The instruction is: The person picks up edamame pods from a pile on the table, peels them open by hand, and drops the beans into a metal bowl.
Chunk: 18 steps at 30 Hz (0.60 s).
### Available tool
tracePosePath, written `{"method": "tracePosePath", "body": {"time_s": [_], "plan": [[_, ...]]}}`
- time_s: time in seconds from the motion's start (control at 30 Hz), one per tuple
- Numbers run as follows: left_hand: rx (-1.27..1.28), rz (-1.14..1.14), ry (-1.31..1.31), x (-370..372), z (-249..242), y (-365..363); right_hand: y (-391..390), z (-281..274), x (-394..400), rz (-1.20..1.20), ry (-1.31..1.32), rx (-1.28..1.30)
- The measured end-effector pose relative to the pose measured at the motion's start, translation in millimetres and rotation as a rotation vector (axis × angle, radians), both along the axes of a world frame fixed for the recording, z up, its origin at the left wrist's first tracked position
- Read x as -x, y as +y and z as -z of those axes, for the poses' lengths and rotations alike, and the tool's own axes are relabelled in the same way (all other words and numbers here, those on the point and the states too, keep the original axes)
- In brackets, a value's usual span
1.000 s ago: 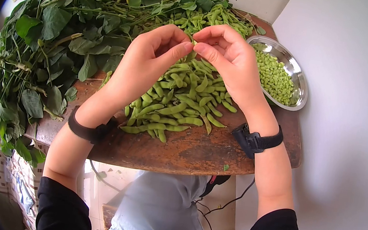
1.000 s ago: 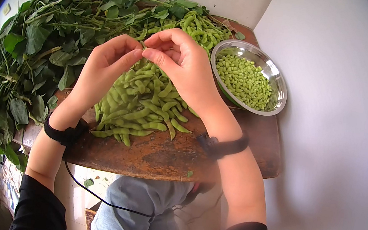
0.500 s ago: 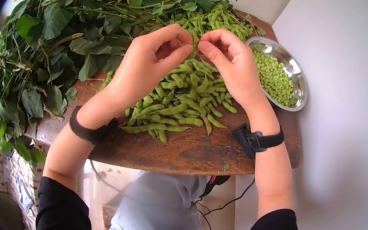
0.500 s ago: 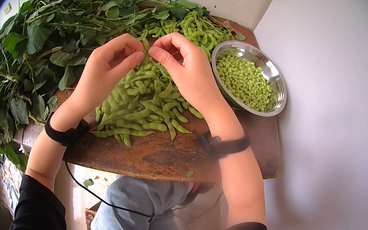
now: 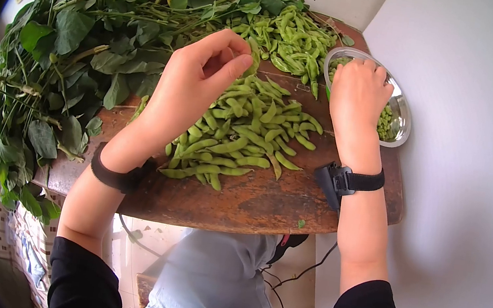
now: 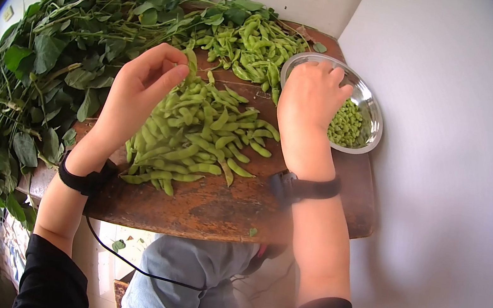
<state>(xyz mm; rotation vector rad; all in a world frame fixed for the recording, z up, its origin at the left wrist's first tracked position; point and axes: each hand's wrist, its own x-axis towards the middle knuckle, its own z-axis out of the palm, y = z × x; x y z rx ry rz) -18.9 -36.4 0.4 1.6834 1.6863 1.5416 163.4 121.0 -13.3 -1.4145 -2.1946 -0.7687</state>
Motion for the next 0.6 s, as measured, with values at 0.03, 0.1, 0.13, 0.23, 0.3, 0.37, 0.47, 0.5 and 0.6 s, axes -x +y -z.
{"method": "tracePosePath", "body": {"time_s": [0.03,0.1,0.13,0.23,0.3,0.37,0.47,0.5,0.6], "plan": [[-0.014,-0.011,-0.006,0,0,0,-1,0,1,-0.091,0.061,-0.037],[-0.01,-0.008,-0.006,0,0,1,-6,-4,8,-0.181,0.122,-0.075],[-0.004,-0.007,-0.007,0,0,1,-12,-9,15,-0.512,0.358,0.089],[0.0,0.001,0.021,-2,-1,-1,-33,-20,27,-0.979,0.706,0.423],[0.004,0.004,0.023,-3,-3,-2,-42,-19,31,-1.116,0.814,0.598],[0.008,0.01,0.024,-3,-3,-2,-44,-16,32,-1.282,0.815,0.707],[0.0,0.007,0.043,-3,-1,-1,-43,-16,31,-1.277,0.822,0.769],[-0.016,0.022,0.019,-2,1,1,-43,-14,32,-1.277,0.822,0.769],[-0.014,0.037,-0.005,-2,0,0,-44,-11,36,-1.315,0.964,0.909]]}}
